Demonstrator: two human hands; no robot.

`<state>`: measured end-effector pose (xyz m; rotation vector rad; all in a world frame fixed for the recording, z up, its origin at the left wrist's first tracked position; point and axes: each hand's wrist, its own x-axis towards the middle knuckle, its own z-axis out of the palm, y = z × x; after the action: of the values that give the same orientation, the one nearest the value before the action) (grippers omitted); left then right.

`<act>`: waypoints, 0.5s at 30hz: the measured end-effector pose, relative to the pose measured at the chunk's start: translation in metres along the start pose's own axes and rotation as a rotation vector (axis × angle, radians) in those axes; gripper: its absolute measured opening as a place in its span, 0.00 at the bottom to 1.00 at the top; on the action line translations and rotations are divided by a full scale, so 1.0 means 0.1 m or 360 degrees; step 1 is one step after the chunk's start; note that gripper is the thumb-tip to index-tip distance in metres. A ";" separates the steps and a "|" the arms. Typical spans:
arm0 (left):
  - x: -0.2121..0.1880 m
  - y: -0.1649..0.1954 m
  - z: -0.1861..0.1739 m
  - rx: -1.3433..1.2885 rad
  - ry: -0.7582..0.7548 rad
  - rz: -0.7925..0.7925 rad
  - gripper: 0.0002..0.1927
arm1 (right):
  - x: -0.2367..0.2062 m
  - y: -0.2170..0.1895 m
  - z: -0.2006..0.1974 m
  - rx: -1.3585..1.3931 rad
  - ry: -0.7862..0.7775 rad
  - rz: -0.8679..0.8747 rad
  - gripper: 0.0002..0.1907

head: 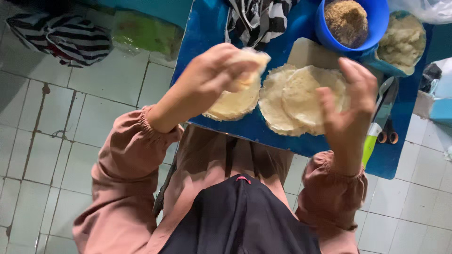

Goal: The person sits on the floor at a low table and separates thin, round fried crackers that are stuck together, peeling each top layer off by hand and stacking the separated crackers on the table. They work through a pile of crackers one at a time, with bowls of ingredients and a cutting board nearby.

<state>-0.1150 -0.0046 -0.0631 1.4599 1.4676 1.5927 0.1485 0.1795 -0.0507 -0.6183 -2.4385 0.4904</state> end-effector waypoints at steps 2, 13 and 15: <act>0.08 0.01 0.05 0.0339 -0.0098 0.0159 0.12 | 0.15 -0.35 0.05 0.0259 -0.0151 -0.0243 0.34; 0.05 -0.06 -0.42 0.0995 0.0221 0.0699 0.07 | 0.69 -0.38 0.47 0.0575 -0.0199 -0.0355 0.12; -0.13 -0.14 -0.41 0.1208 0.0057 0.0724 0.07 | 0.60 -0.36 0.58 0.0464 -0.0242 -0.0529 0.15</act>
<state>-0.1535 -0.0268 -0.0735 2.3272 1.9890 1.3423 0.0588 0.1694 -0.0523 -0.0532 -2.4769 0.7549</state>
